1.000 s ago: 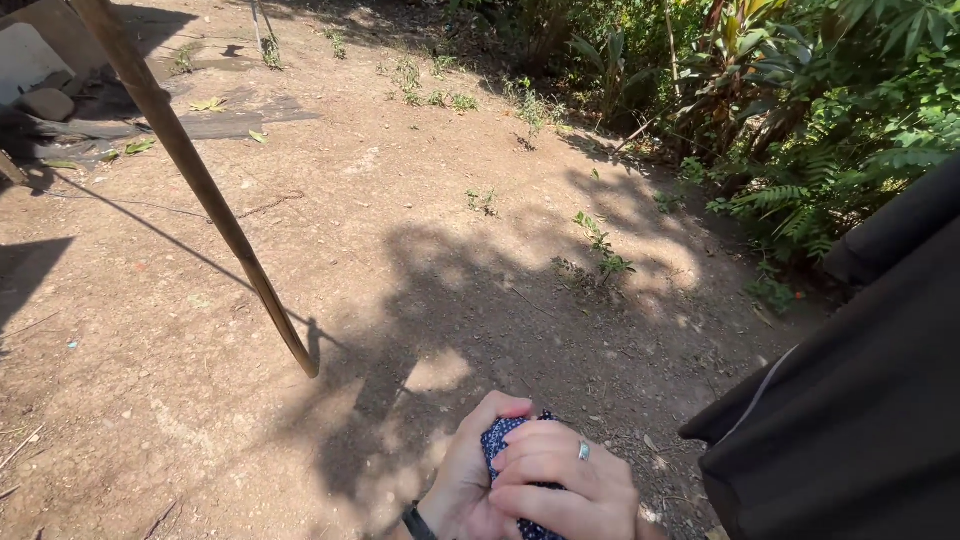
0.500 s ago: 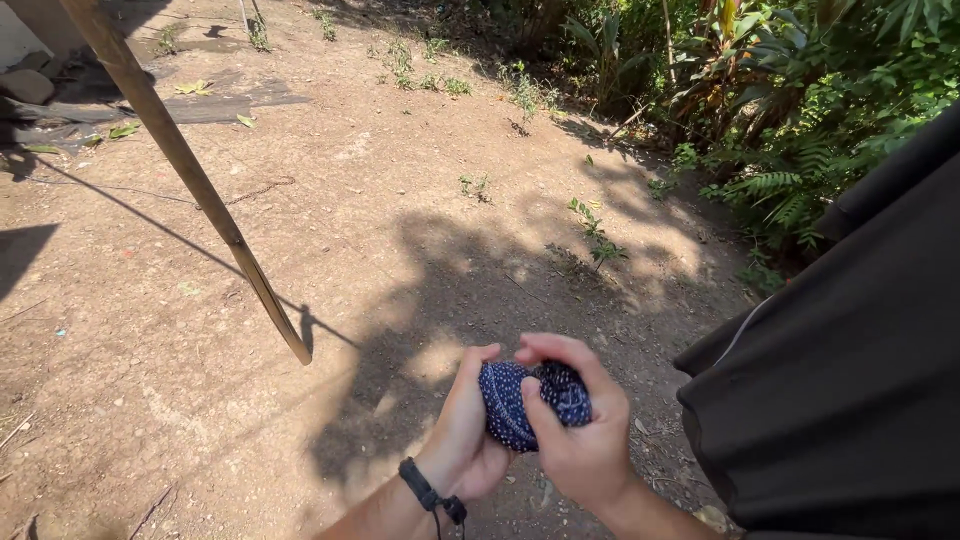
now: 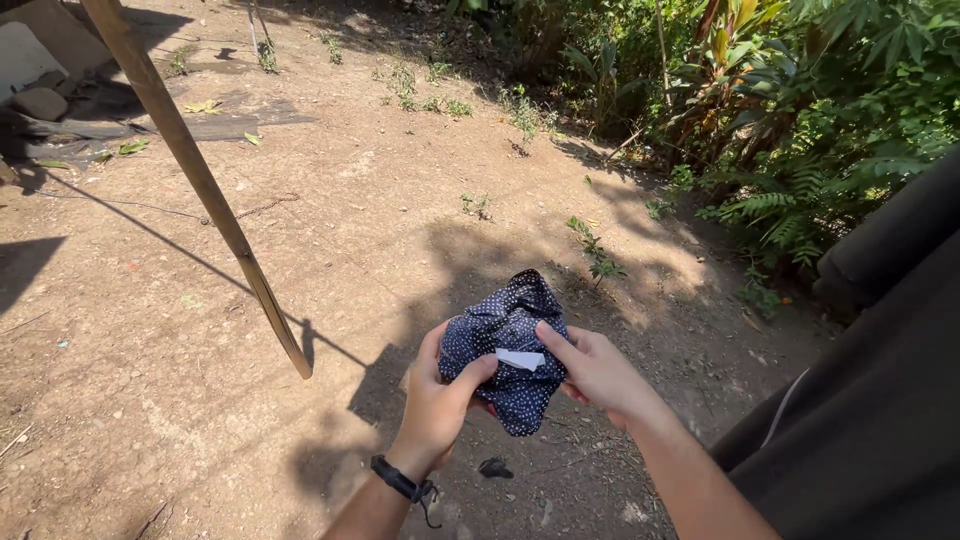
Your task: Hanging wet laundry on hangers and placing them on a drying rod outdoors
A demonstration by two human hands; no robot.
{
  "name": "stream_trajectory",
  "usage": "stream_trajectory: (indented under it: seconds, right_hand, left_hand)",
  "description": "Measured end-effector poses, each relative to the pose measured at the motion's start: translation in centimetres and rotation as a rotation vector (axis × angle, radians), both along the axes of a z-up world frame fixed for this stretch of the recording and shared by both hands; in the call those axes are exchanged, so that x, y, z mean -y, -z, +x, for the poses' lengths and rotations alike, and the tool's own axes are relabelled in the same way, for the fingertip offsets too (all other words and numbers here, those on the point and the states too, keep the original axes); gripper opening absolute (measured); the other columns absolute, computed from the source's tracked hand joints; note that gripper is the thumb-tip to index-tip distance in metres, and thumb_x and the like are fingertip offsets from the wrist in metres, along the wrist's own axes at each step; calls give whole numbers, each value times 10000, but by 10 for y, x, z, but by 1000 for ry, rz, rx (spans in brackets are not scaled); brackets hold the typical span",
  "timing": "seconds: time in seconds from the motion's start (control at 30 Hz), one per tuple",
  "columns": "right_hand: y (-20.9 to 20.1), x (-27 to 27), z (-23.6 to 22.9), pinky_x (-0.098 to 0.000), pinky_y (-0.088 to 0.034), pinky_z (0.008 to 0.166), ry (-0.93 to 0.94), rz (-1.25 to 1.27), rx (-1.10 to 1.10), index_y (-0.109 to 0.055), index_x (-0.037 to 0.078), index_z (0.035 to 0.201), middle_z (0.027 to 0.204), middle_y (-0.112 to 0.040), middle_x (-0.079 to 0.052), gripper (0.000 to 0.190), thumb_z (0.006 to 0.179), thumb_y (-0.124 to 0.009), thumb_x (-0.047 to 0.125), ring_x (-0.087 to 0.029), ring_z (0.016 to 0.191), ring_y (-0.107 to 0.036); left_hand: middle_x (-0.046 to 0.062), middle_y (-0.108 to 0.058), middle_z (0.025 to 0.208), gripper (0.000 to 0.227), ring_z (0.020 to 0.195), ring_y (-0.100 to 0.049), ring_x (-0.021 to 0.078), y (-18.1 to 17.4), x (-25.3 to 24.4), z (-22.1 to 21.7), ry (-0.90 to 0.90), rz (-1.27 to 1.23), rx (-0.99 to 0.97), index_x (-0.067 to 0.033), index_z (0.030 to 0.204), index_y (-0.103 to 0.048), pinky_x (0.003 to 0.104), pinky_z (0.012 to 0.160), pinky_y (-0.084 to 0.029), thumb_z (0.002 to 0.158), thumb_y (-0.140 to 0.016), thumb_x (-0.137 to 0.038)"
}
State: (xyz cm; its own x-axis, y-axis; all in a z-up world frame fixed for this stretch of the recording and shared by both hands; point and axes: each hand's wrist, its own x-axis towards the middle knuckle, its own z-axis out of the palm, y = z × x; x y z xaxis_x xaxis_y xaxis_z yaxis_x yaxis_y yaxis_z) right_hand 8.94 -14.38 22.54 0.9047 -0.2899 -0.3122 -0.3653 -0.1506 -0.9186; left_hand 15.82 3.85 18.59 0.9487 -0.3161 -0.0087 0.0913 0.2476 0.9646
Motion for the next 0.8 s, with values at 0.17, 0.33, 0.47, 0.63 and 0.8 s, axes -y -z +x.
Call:
stream_trajectory:
  seconds: [0.17,0.33,0.47,0.63,0.8]
  right_hand:
    - [-20,-16,-11,-393,-558,927,216,-267,121,-337,226,1455,1281,-564,-50,646,897,-604,413,-199,1161,-633]
    - [-13,-12,-8,-400,-568,1112,-93,-207,469,-576,240,1353,1487,-450,-76,528,856,-742,300,-247,1447,-495]
    - [-21,-4,0,-309,-634,862,-6,-178,319,-623,76,979,968,-708,-76,147,1037,-551,191,-168,906,-702]
    - [-44,-35,-10,-274,-486,870,-184,-337,-72,-469,254,1421,1187,-585,8,722,802,-644,581,-119,1035,-654]
    - [1,-27,17,-271,-404,782,3,-188,341,-630,98,1074,912,-616,-18,222,1102,-453,230,-111,823,-520]
  left_hand:
    - [69,-673,1171,681,996,-641,148,-6,-10,3,-28,10,208,-100,1396,-538,283,913,-525,738,-696,-15]
    - [102,-625,1221,754,1026,-585,169,-11,-26,11,129,-99,171,-88,1458,-460,288,879,-482,712,-542,-12]
    - [104,-620,1251,807,1007,-574,175,-6,-40,14,236,-65,175,-86,1445,-507,279,821,-471,643,-551,-4]
    - [145,-596,1294,911,1082,-537,206,-7,-49,6,206,-354,79,-37,1427,-493,276,909,-407,518,-505,25]
    - [173,-589,1129,912,875,-521,222,17,-56,0,174,-503,-22,-7,1441,-460,272,734,-384,531,-422,41]
